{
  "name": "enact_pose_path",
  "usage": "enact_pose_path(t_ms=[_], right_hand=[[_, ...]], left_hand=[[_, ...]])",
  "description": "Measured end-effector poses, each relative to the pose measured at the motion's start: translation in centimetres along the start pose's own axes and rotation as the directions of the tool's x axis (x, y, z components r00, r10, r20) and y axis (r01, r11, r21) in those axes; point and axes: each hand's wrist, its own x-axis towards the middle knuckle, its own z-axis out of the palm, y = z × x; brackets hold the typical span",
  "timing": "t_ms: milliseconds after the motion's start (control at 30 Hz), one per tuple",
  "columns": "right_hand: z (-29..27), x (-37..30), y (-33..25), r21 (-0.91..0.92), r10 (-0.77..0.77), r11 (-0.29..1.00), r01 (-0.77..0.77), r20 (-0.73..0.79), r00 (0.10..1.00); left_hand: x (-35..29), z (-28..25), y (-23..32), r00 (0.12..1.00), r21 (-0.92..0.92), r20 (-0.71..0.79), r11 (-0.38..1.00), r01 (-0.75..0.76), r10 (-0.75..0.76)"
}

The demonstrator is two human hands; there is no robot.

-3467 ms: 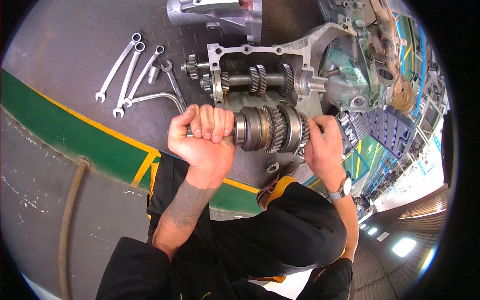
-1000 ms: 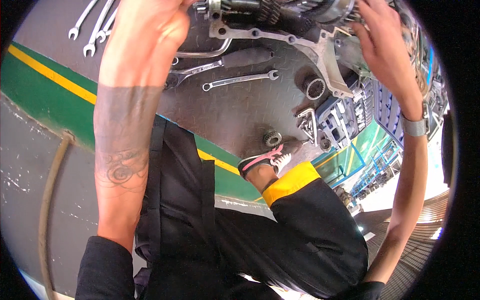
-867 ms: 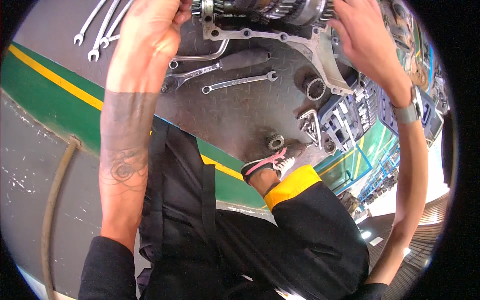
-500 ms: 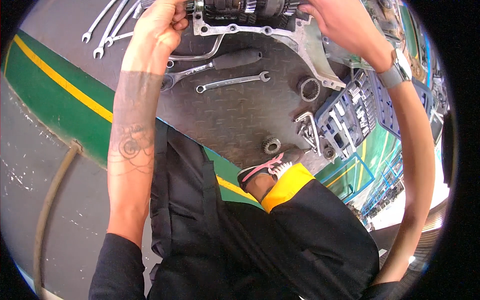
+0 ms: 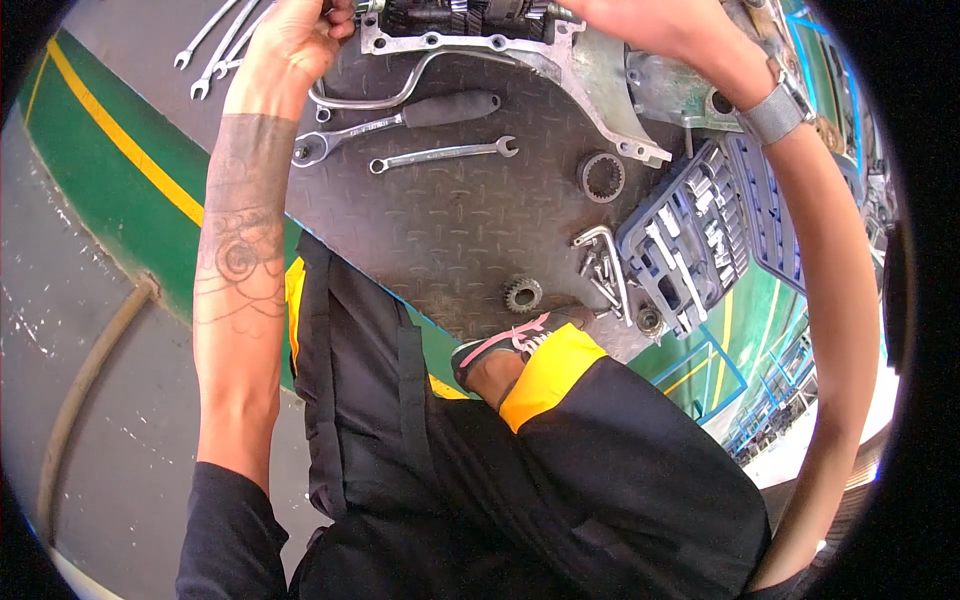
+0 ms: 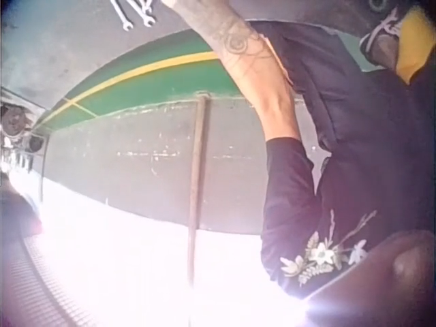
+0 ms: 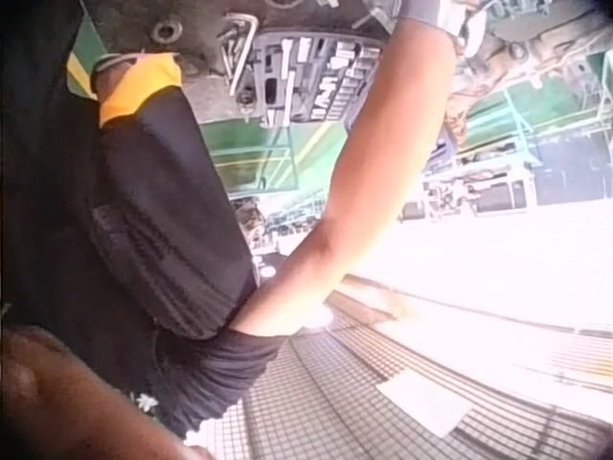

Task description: The recorder is disassembling a transmission by removing gears and shafts.

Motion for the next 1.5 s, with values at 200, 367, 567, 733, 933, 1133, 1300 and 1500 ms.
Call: enact_pose_path(t_ms=[200, 367, 567, 733, 933, 1133, 1300, 1500], right_hand=[[2.8, 3.0, -2.1, -0.126, -0.250, 0.963, 0.238, -0.093, 0.964], [3.8, 4.3, -2.1, -0.039, -0.281, 0.959, 0.280, -0.231, 0.931], [3.3, 3.4, -2.6, 0.184, -0.157, 0.959, 0.218, -0.298, 0.941], [2.2, 2.7, -2.7, 0.047, -0.213, 0.973, 0.226, -0.186, 0.959], [1.6, -2.1, 2.1, 0.155, -0.148, 0.973, 0.169, -0.137, 0.979], [3.0, -3.3, 2.2, 0.062, -0.056, 0.996, 0.064, -0.117, 0.992], [-1.2, 2.6, -0.1, 0.428, -0.085, 0.885, 0.181, -0.233, 0.969], [-3.7, 7.1, -5.6, 0.314, -0.246, 0.935, 0.166, 0.234, 0.940]], left_hand=[[-0.9, 0.5, -0.5, 0.998, -0.006, 0.050, 1.000, -0.024, 0.025], [-1.6, 0.7, -0.4, 0.996, -0.040, 0.050, 0.996, -0.075, 0.077], [-1.7, 0.8, 0.4, 0.988, 0.000, 0.067, 0.991, -0.137, 0.137], [-1.9, 0.7, -0.4, 0.988, -0.041, 0.118, 0.995, -0.093, 0.097], [-1.8, 1.0, -1.8, 0.960, -0.082, 0.090, 0.962, -0.259, 0.266], [-1.7, 1.1, -3.1, 0.917, -0.058, 0.077, 0.920, -0.389, 0.392], [-3.5, 2.5, -0.9, 0.812, -0.072, 0.084, 0.816, -0.573, 0.578], [-3.1, 2.0, 0.3, 0.681, 0.026, 0.115, 0.684, -0.729, 0.723]])
